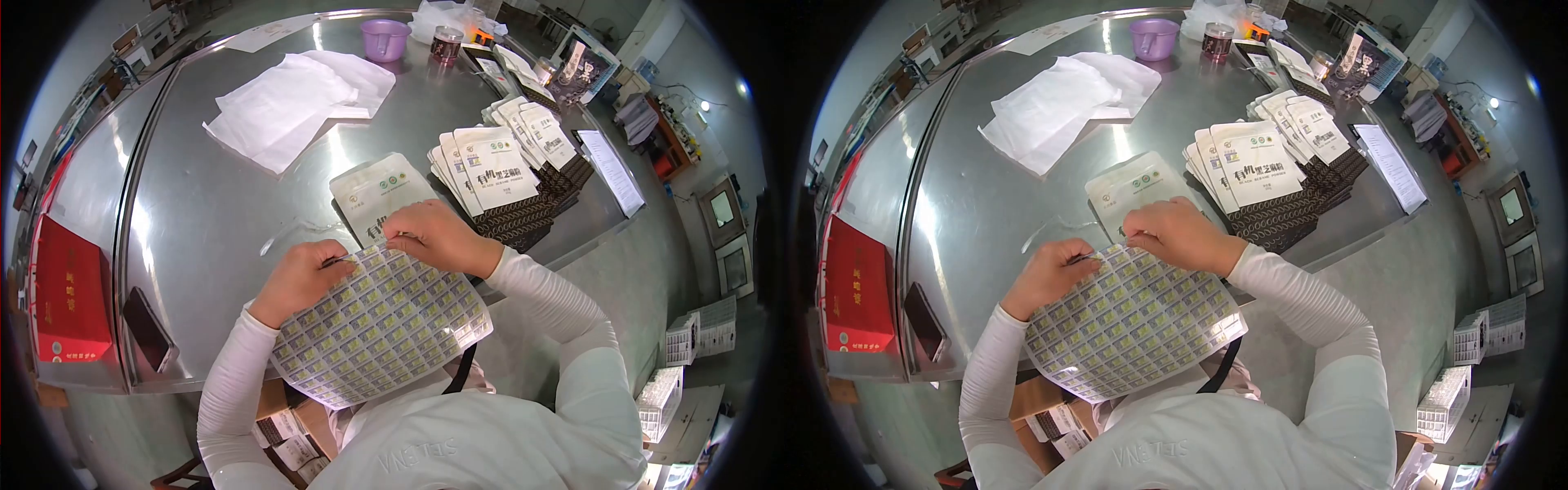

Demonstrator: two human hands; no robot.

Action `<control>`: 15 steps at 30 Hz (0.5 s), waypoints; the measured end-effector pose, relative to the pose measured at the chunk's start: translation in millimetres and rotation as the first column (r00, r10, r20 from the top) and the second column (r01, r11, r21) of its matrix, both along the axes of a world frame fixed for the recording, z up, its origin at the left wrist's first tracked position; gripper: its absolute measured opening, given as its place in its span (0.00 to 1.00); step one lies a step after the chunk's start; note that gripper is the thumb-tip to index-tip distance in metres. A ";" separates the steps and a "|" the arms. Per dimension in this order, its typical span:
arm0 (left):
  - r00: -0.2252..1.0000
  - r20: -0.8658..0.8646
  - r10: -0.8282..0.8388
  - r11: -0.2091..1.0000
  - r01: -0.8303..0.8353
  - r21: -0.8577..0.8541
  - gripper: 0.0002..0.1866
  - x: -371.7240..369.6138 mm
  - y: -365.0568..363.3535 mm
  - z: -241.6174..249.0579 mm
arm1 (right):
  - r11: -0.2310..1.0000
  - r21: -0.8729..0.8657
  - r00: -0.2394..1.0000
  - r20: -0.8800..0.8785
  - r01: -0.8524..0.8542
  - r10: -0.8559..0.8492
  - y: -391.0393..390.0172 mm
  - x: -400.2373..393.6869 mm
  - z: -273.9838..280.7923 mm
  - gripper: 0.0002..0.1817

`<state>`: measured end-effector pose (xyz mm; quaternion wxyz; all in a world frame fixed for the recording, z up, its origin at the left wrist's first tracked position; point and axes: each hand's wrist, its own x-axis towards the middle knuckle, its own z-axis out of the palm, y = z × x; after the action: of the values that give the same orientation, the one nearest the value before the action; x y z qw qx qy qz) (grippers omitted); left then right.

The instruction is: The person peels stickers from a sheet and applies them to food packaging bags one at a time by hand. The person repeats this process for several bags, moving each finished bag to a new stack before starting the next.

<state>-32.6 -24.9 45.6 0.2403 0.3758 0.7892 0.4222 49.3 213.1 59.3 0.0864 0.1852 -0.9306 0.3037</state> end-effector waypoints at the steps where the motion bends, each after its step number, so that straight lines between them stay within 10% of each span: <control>1: 1.000 -0.027 0.000 1.000 0.000 0.001 0.08 -1.0 1.2 -0.1 | 0.999 0.014 0.983 -0.175 -0.043 0.045 2.0 -2.7 -4.1 0.08; 2: 0.999 -0.054 0.002 1.000 -0.002 0.001 0.08 -1.2 2.5 -1.0 | 0.996 0.036 0.934 -0.344 -0.086 0.093 3.3 -4.9 -5.2 0.09; 5: 0.982 -0.188 0.019 0.997 -0.004 0.078 0.08 -3.2 5.0 -18.8 | 0.913 -0.404 0.989 -0.096 0.062 -0.110 3.8 -12.5 1.4 0.10; 9: 0.950 -0.310 -0.045 0.988 0.089 0.129 0.08 -1.1 13.9 -29.4 | 0.946 -0.222 0.908 0.398 0.237 -0.134 11.7 -47.1 -6.3 0.08; 15: 0.957 -0.281 -0.066 0.993 0.092 0.078 0.08 -3.1 11.8 -34.3 | 0.978 -0.048 0.895 0.414 0.202 -0.165 1.1 -80.6 -26.6 0.09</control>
<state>-35.7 -13.1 11.2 0.1266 0.4730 0.7795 0.3905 -31.2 214.2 32.7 -0.0730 0.0251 -0.9267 0.3677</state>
